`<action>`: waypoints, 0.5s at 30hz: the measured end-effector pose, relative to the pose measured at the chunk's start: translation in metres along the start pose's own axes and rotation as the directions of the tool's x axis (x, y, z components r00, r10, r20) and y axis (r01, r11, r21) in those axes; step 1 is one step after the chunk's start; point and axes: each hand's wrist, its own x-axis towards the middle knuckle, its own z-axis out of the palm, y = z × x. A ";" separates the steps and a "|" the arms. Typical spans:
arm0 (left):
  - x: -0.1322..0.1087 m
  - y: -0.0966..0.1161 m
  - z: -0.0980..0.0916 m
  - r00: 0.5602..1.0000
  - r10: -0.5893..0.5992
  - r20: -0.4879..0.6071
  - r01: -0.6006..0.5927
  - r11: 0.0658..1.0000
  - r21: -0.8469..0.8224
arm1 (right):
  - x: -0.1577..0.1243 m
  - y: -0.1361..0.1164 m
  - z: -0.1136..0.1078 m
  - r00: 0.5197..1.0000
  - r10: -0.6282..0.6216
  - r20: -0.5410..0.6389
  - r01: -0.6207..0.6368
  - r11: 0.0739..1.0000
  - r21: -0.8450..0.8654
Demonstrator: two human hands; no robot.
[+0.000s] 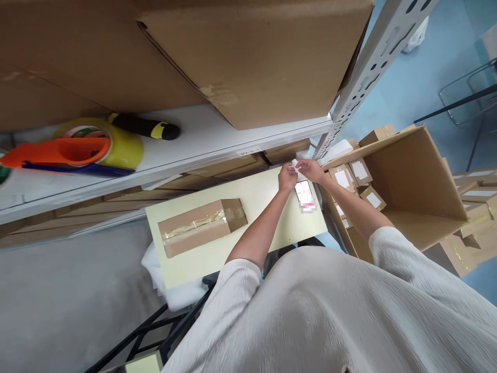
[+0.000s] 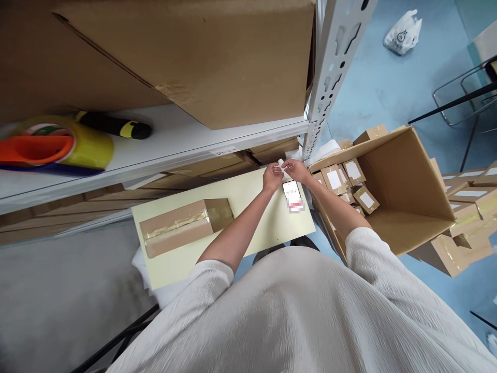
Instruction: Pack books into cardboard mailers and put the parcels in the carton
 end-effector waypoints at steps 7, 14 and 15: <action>0.002 0.001 0.000 1.000 0.019 0.019 -0.019 1.000 -0.024 | 0.000 0.000 -0.004 1.000 -0.005 0.008 0.006 1.000 -0.027; -0.001 0.006 0.001 0.999 0.016 0.035 -0.011 0.991 -0.132 | 0.000 0.006 -0.005 1.000 0.011 -0.008 -0.012 0.999 -0.050; -0.002 0.006 0.001 0.999 0.010 0.033 -0.005 0.989 -0.148 | 0.000 0.006 -0.005 1.000 0.017 -0.005 -0.017 0.999 -0.049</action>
